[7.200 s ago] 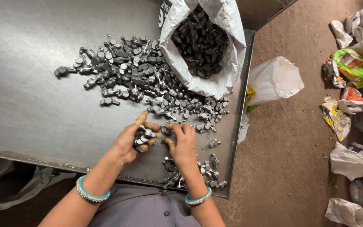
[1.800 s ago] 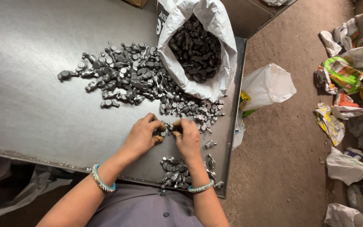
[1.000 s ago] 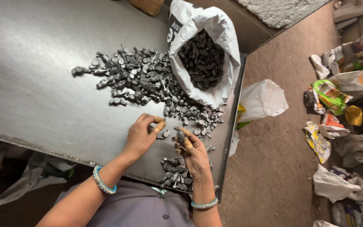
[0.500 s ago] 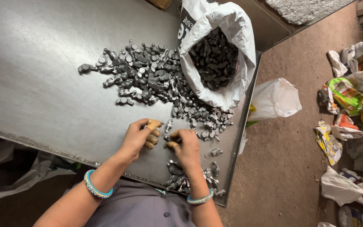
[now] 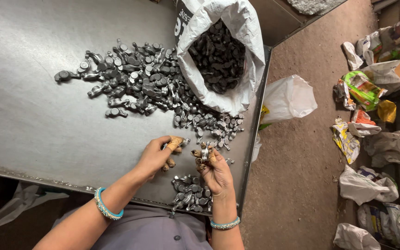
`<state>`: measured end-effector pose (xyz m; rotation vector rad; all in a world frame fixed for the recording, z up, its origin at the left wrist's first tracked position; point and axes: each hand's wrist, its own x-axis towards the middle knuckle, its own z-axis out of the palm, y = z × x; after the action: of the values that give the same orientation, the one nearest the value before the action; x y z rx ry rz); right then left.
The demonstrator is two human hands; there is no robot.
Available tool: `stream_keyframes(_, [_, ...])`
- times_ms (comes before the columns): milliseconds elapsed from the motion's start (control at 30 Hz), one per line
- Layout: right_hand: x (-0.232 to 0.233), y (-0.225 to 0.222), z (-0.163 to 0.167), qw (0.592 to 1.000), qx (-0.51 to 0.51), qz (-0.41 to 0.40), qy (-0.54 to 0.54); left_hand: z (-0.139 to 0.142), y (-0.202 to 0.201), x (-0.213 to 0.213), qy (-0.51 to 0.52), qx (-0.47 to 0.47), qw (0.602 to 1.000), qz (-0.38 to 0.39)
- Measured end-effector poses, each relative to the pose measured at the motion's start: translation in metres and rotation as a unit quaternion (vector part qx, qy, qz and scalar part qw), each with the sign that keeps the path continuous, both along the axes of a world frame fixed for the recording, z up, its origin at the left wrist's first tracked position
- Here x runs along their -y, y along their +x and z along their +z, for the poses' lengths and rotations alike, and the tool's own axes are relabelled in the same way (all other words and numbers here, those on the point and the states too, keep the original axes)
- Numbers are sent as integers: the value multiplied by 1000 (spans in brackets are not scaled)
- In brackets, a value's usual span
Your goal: The person stands at a metal table sorting small metal castings, picking items one at a time from a pile, turning them in their hands, and placing them into a large paper sack on the table. They occasionally gather handfuls of castings and drop them into the sack.
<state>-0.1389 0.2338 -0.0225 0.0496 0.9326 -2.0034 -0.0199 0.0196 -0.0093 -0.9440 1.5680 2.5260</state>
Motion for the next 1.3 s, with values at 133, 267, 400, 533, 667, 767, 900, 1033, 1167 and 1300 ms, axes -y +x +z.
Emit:
stream_keyframes(133, [17,7,24,996,-64,26,52,-2,6,-1,69,-5,998,-14])
stream_keyframes(267, [49,17,53,938,-308,40,154,3,9,3,250,36,968,-10])
stream_keyframes(400, [75,18,68,636,-664,41,390,4,16,18,253,9,967,32])
stream_keyframes(533, [88,24,61,559,-738,73,371,3,26,35,230,14,971,65])
stream_keyframes(667, [78,21,46,621,-654,77,425,3,30,40,226,23,971,78])
stream_keyframes(767, [65,13,29,814,-488,42,314,3,28,37,205,32,976,72])
stream_keyframes(900, [48,7,16,966,-234,12,107,4,23,23,190,19,979,71])
stream_keyframes(1033, [56,12,25,975,-197,36,92,9,14,8,266,1,961,79])
stream_keyframes(1167, [90,31,53,879,-433,75,183,15,18,17,351,-23,927,127])
stream_keyframes(1300, [137,30,85,795,-551,74,241,28,34,69,218,-106,947,211])
